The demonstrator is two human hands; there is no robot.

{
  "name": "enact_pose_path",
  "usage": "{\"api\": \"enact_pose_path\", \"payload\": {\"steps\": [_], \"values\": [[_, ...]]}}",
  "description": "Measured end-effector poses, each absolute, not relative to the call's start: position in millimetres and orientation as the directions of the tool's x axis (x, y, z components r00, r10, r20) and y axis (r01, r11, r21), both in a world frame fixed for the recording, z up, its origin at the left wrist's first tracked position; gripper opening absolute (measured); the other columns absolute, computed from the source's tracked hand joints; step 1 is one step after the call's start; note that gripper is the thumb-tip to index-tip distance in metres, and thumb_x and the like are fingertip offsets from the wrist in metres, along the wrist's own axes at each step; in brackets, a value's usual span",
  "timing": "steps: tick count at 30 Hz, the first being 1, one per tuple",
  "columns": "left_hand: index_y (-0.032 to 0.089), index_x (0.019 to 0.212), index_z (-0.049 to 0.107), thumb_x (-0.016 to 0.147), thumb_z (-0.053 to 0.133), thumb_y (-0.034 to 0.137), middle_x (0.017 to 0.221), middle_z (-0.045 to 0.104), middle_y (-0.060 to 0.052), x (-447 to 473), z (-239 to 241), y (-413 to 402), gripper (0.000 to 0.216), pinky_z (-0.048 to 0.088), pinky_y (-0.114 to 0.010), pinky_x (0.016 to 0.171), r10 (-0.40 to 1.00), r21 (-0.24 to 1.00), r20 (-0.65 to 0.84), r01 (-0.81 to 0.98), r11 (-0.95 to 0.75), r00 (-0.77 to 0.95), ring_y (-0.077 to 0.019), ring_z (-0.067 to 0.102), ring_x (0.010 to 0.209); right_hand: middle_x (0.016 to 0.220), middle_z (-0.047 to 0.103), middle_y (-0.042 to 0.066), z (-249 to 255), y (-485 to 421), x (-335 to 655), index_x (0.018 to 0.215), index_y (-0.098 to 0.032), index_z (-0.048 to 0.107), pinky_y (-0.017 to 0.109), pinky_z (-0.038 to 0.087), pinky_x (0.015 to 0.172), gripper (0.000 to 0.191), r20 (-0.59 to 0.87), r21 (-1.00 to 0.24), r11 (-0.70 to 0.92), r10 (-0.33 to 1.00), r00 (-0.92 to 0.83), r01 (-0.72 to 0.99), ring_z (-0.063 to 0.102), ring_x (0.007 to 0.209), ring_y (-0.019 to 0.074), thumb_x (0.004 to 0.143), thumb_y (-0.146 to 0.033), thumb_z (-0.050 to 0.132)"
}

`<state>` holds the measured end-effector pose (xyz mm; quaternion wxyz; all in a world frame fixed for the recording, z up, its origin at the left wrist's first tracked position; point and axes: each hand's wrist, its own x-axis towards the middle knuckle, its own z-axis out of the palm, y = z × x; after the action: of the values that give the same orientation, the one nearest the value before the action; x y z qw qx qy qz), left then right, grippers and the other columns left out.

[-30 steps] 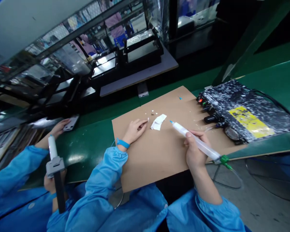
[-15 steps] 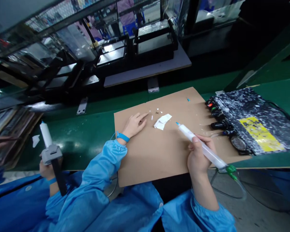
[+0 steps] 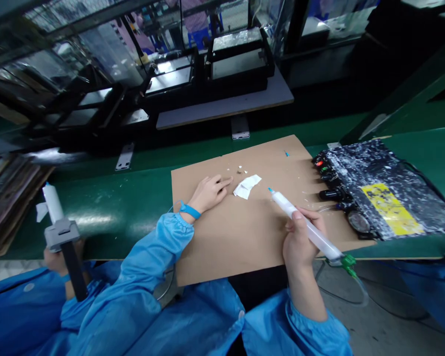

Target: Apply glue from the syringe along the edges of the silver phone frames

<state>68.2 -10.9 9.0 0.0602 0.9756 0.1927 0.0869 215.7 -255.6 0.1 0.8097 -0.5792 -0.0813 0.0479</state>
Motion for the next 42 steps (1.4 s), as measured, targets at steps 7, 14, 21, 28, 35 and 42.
{"api": "enact_pose_path", "payload": {"steps": [7,14,21,28,35,42], "values": [[0.025,0.145,0.077,0.11,0.052,0.02,0.109,0.073,-0.009,61,7,-7,0.043,0.054,-0.037,0.089,0.384,0.136,0.184,0.363,-0.922,0.905,-0.0233,0.073,0.103,0.07,0.063,-0.006,0,-256,216,0.089,-0.021,0.069,0.022,0.04,0.056,0.032,0.074,-0.94,0.34,0.173,0.982,0.011,0.051,0.056,0.0091,0.079,-0.044,0.089],[0.03,0.165,0.059,0.111,0.05,0.021,0.116,0.07,-0.008,65,13,-10,0.056,0.052,-0.039,0.093,0.393,0.142,0.119,0.376,-0.916,0.912,-0.0238,0.071,0.109,0.065,0.06,-0.007,-1,-257,217,0.09,-0.021,0.069,0.022,0.039,0.055,0.034,0.076,-0.943,0.332,0.175,0.982,0.014,0.051,0.054,0.01,0.08,-0.046,0.09],[0.027,0.156,0.068,0.111,0.048,0.022,0.122,0.07,-0.01,69,15,-12,0.049,0.05,-0.04,0.096,0.401,0.135,0.085,0.388,-0.912,0.912,-0.0255,0.07,0.111,0.068,0.062,-0.005,-3,-257,216,0.09,-0.02,0.07,0.024,0.039,0.056,0.032,0.09,-0.949,0.314,0.17,0.981,0.032,0.052,0.055,0.0098,0.08,-0.044,0.089],[0.026,0.148,0.072,0.11,0.05,0.021,0.124,0.073,-0.01,70,20,-17,0.044,0.051,-0.042,0.094,0.411,0.065,0.083,0.407,-0.911,0.908,-0.0273,0.069,0.115,0.069,0.061,-0.006,-2,-256,216,0.09,-0.022,0.071,0.024,0.038,0.054,0.034,0.077,-0.953,0.301,0.171,0.982,0.022,0.051,0.054,0.0101,0.08,-0.048,0.089],[0.026,0.14,0.076,0.111,0.05,0.031,0.125,0.073,-0.011,59,16,-2,0.039,0.051,-0.042,0.096,0.535,0.075,0.146,0.53,-0.844,0.832,-0.0285,0.07,0.116,0.068,0.062,-0.006,-3,-256,216,0.09,-0.021,0.071,0.023,0.039,0.053,0.035,0.08,-0.951,0.309,0.182,0.98,0.02,0.052,0.054,0.0102,0.081,-0.048,0.091],[0.02,0.151,0.066,0.109,0.051,0.039,0.155,0.061,-0.02,-12,25,111,0.049,0.045,-0.053,0.118,0.9,0.166,0.272,0.904,-0.393,0.341,-0.0386,0.056,0.144,0.069,0.064,-0.003,-5,-257,220,0.086,-0.021,0.072,0.026,0.038,0.053,0.033,0.056,-0.955,0.298,0.163,0.985,0.005,0.052,0.053,0.0119,0.075,-0.045,0.092]]}}
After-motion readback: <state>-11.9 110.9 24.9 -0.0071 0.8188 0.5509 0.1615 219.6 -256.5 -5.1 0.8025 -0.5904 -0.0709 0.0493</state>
